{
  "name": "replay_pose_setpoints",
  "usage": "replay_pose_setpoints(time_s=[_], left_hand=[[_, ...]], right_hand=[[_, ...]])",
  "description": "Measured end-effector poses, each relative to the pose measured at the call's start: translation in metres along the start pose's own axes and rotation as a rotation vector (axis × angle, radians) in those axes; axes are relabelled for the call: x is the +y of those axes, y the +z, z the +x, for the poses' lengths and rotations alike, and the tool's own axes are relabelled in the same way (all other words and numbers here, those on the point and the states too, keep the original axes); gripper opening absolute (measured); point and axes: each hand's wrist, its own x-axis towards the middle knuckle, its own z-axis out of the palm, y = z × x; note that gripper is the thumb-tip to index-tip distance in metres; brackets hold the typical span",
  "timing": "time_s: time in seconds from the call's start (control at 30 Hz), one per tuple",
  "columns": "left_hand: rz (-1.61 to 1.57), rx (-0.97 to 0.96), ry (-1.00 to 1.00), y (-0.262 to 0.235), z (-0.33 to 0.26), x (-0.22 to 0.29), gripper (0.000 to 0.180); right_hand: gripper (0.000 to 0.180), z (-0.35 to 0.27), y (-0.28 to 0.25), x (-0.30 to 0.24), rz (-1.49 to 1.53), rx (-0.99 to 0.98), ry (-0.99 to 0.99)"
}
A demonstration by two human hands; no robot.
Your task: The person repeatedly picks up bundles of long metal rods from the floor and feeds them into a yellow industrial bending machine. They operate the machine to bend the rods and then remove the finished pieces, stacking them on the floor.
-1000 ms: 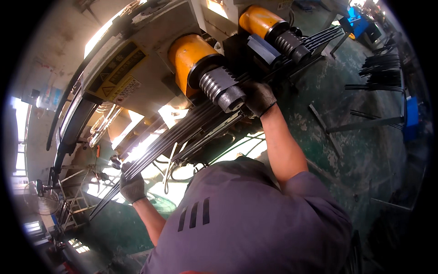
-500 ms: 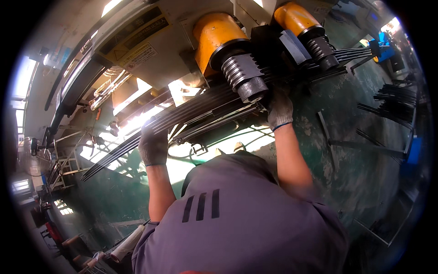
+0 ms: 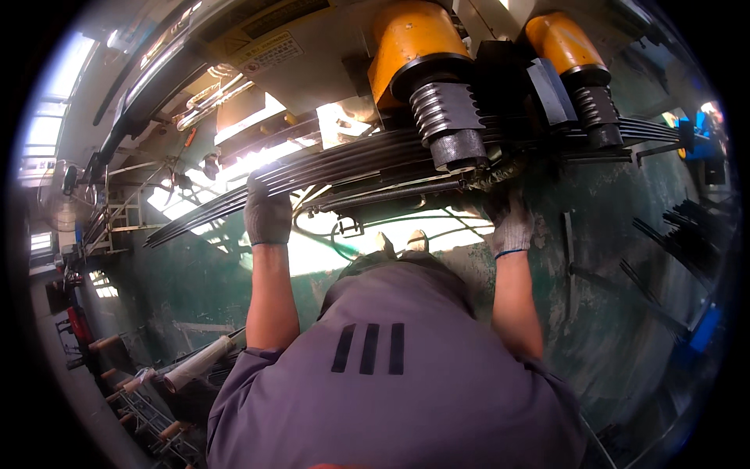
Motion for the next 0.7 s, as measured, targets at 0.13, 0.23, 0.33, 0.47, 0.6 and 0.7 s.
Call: replay_pose_setpoints(time_s=[0.13,0.23,0.33,0.47,0.6,0.7], left_hand=[[0.133,-0.025,-0.104,0.027,-0.016,-0.021,0.038],[0.050,-0.105,-0.207,0.029,-0.027,-0.010,0.046],[-0.086,-0.076,-0.226,0.015,-0.031,0.016,0.056],[-0.153,-0.082,-0.071,-0.042,-0.029,0.090,0.062],[-0.165,0.153,0.121,-0.113,-0.010,0.209,0.062],[-0.135,0.358,0.287,-0.180,0.005,0.309,0.069]], right_hand=[[0.049,-0.008,0.033,0.014,-0.249,0.099,-0.011],[0.052,-0.013,0.030,0.024,-0.439,0.107,0.025],[0.051,-0.003,-0.007,0.046,-0.612,0.067,0.000],[0.050,0.002,-0.049,0.066,-1.078,0.014,-0.033],[0.059,-0.016,-0.069,0.109,-0.814,0.218,0.000],[0.046,-0.047,-0.051,0.137,-0.812,0.405,0.079]])
